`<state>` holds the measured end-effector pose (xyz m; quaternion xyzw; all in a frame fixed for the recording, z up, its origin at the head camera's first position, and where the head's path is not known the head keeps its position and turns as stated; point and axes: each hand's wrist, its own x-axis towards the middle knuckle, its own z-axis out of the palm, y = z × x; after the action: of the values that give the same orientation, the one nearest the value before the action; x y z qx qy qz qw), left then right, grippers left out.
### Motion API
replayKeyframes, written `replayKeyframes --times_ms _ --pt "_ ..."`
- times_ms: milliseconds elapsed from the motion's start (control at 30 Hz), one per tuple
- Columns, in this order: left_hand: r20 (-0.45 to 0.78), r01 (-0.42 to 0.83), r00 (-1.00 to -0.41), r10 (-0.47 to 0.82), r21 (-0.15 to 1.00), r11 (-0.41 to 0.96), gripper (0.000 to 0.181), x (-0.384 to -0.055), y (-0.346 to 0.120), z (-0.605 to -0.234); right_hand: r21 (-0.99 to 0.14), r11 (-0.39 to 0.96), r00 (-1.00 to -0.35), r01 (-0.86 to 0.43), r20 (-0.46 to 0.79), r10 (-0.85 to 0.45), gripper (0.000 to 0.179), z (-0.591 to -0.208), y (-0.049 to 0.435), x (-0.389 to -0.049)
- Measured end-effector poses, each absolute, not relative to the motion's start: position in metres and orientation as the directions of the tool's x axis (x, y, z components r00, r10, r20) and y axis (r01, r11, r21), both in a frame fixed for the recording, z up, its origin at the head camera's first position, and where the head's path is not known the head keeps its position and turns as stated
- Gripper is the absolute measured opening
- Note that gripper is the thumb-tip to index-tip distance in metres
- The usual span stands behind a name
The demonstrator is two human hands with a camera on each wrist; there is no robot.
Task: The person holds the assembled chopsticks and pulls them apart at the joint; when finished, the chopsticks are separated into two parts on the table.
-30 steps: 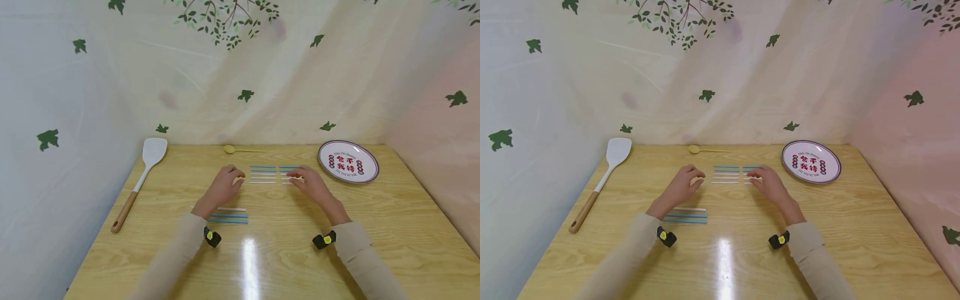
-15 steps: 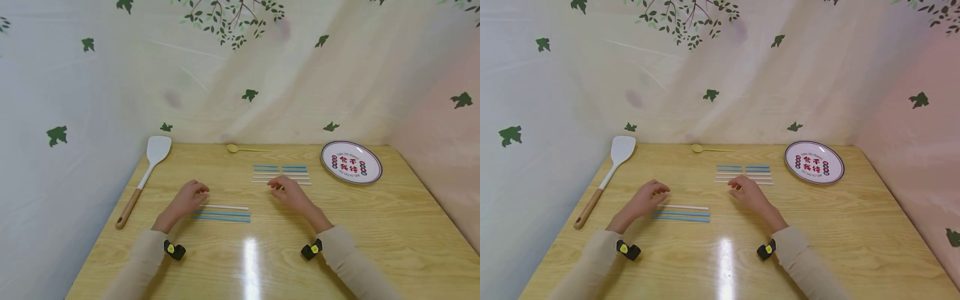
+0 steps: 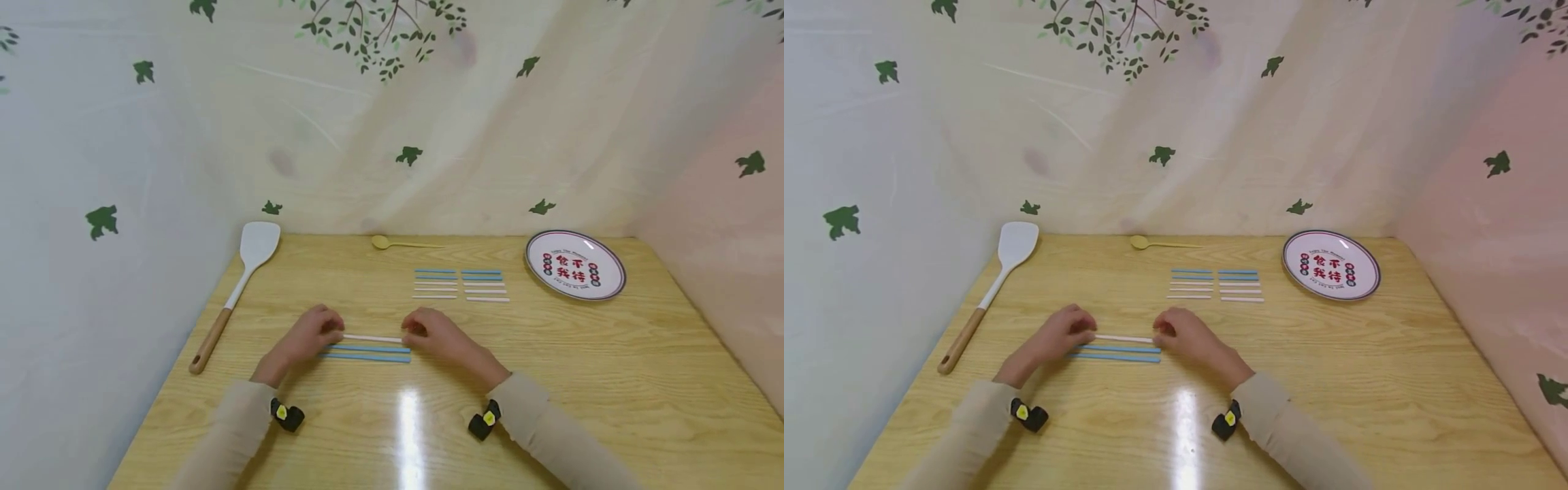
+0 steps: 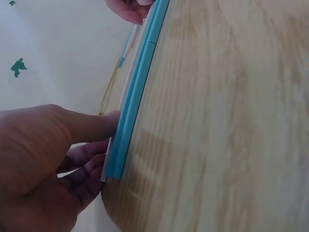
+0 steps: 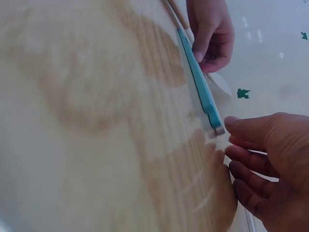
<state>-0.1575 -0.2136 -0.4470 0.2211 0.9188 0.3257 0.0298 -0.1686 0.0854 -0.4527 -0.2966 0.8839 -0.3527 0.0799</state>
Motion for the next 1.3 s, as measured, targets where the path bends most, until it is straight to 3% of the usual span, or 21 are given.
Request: replayKeyframes --times_ms 267,567,733,967,1133,1300 --pt "0.097 0.396 -0.898 0.429 0.601 0.694 0.007 -0.158 -0.208 -0.446 -0.603 0.6 -0.8 -0.526 0.109 -0.591 0.007 -0.452 0.077 -0.167" --pt "0.039 0.357 -0.899 0.435 0.638 0.682 0.002 -0.159 -0.206 -0.435 -0.618 0.633 -0.848 -0.466 0.106 -0.52 0.006 -0.448 0.076 -0.165" --pt "-0.035 0.39 -0.858 0.512 0.603 0.696 0.014 -0.161 -0.197 -0.419 -0.599 0.644 -0.858 -0.476 0.154 -0.49 0.005 -0.443 0.078 -0.167" --pt "0.06 0.518 -0.817 0.574 0.515 0.683 0.008 -0.163 -0.177 -0.408 -0.607 0.583 -0.819 -0.54 0.219 -0.531 0.011 -0.436 0.076 -0.17" --pt "0.06 0.526 -0.811 0.582 0.512 0.68 0.008 -0.165 -0.165 -0.407 -0.61 0.526 -0.772 -0.593 0.248 -0.585 0.015 -0.43 0.071 -0.17" --pt "0.044 0.522 -0.809 0.586 0.512 0.683 0.01 -0.164 -0.158 -0.405 -0.584 0.543 -0.768 -0.603 0.244 -0.592 0.015 -0.427 0.066 -0.169"
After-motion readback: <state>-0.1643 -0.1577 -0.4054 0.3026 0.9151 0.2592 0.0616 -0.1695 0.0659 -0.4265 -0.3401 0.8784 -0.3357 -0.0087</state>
